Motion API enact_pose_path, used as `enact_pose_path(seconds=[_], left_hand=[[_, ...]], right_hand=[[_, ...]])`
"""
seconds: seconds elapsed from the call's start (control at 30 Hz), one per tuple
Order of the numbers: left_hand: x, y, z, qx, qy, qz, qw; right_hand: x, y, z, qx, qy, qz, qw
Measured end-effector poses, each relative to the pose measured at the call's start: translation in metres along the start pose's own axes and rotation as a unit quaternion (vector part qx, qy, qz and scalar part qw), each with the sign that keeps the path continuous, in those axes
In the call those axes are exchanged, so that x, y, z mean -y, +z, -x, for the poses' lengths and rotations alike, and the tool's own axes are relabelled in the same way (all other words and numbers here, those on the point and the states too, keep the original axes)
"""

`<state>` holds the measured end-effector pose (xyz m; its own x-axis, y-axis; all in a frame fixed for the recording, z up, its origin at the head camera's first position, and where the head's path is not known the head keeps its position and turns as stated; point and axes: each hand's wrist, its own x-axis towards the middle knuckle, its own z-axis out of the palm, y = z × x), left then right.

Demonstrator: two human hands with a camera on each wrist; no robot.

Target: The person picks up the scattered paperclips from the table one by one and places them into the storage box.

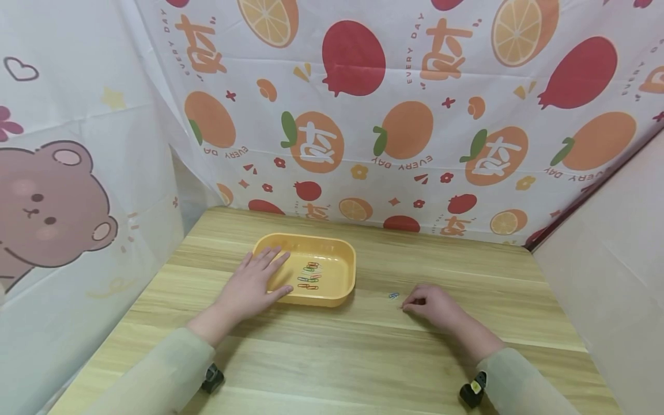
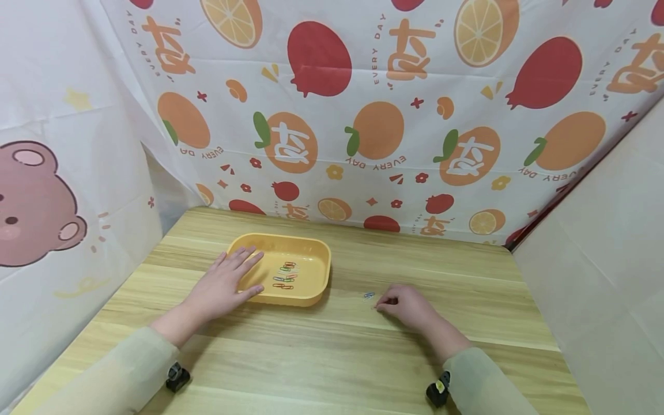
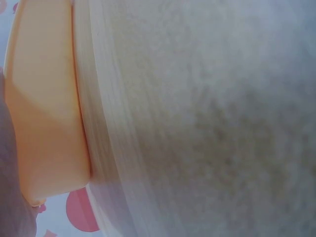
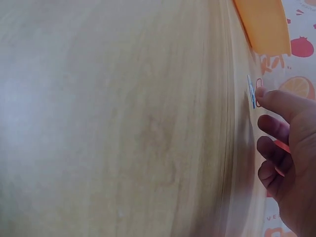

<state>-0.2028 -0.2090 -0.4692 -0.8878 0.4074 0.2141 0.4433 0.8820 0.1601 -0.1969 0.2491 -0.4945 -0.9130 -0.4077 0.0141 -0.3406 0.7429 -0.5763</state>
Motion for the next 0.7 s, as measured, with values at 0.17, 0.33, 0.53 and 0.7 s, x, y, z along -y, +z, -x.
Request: enact_pose_path(seconds=[0.17,0.33,0.53,0.7], left_hand=[[0.000,0.000,0.000,-0.003,0.001,-0.001,1.0000],[0.000,-0.001,0.000,-0.006,0.004,0.001,1.0000],[0.000,-0.001,-0.001,-0.010,0.005,0.004,0.9999],[-0.001,-0.002,-0.001,-0.010,0.003,0.009,0.9999]], right_hand=[[0.001,-0.003,-0.003,-0.011,0.020,-0.014,0.9996],[0.000,-0.005,-0.007,-0.019,0.028,-0.031,0.9989],[0.004,-0.005,-0.011,-0.023,0.027,-0.040,0.9986],[0.012,-0.006,-0.018,-0.025,0.047,-0.058,0.9969]])
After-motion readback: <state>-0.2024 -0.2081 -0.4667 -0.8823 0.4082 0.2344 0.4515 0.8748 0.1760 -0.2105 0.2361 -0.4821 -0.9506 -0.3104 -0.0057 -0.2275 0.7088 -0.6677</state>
